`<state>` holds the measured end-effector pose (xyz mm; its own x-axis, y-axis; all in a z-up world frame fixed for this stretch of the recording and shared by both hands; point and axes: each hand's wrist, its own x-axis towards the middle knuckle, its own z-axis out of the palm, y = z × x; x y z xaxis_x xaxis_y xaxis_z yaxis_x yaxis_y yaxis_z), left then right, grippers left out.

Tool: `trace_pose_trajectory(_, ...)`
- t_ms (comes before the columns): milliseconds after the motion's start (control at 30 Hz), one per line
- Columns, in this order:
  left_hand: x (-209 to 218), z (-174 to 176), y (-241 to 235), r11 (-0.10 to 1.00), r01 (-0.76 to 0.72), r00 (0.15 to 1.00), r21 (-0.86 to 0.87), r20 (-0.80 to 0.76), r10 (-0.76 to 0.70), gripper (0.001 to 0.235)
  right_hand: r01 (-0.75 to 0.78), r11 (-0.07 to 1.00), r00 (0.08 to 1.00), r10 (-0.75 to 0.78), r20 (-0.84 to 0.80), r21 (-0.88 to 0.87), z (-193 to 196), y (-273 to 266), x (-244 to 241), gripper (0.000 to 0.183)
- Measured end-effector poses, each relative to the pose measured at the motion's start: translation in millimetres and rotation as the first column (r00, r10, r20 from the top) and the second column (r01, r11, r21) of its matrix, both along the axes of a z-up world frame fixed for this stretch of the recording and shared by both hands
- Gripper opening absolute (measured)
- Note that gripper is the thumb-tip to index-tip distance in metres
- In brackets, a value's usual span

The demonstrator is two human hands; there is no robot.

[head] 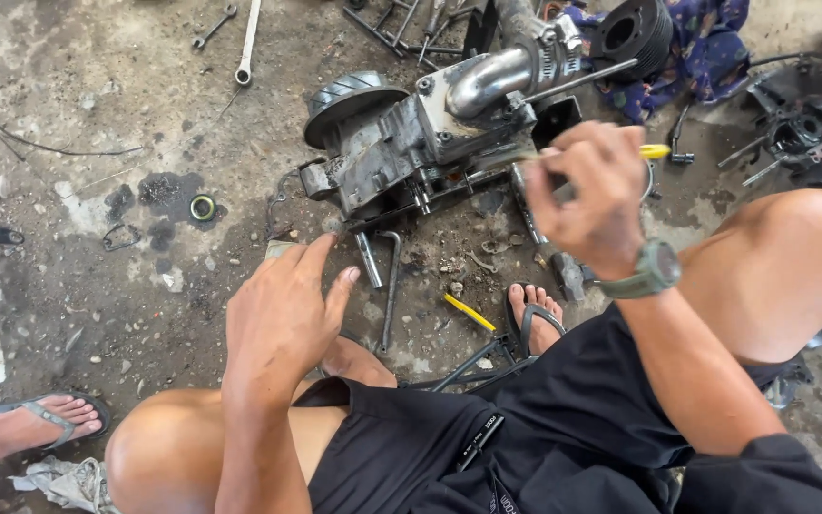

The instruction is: The person uses a yellow screwdriver to adjust components on a disassembled motorcycle engine block placed on the ground. They repeatedly insert and turn the screwdriver in various slots while holding the engine steady with their other hand.

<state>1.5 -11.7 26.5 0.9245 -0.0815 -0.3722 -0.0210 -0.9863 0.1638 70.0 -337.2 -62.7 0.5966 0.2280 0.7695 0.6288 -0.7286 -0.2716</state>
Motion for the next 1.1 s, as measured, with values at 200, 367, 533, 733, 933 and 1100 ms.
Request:
trace_pose_trajectory(200, 2.6, 1.1, -4.0, 1.000, -0.003, 0.999, 0.006, -0.046, 0.003, 0.054, 0.024, 1.000, 0.998, -0.025, -0.051, -0.013, -30.5, -23.5, 7.2, 0.020)
trace_pose_trajectory(367, 11.0, -2.7, -14.7, 1.000, 0.018, 0.996, 0.011, -0.087, -0.017, 0.055, -0.018, 0.996, 0.997, 0.025, -0.079, 0.087, -41.1, -1.3, 6.6, 0.017)
trace_pose_trajectory(533, 14.0, -9.2, -15.5, 1.000, 0.026, 0.997, 0.008, -0.076, -0.025, 0.054, 0.047, 0.998, 0.992, -0.053, -0.118, -0.048, -42.8, -29.3, 8.4, 0.020)
trace_pose_trajectory(733, 15.5, -10.0, -15.7, 0.999, 0.040, 0.997, 0.000, -0.060, -0.040, 0.053, -0.055, 0.998, 0.998, 0.056, -0.037, 0.039, -22.2, -2.9, 9.5, 0.020)
trace_pose_trajectory(933, 10.7, -5.4, -12.6, 1.000, 0.018, 0.999, -0.015, -0.042, -0.019, 0.052, 0.010, 1.000, 0.999, -0.011, -0.045, -0.020, -20.9, -28.4, 9.4, 0.021)
trace_pose_trajectory(1100, 11.1, -13.8, -11.4, 1.000, 0.003, 0.999, -0.007, -0.052, -0.004, 0.052, -0.022, 0.999, 0.999, 0.021, -0.034, -0.025, -4.6, -8.9, 9.2, 0.026)
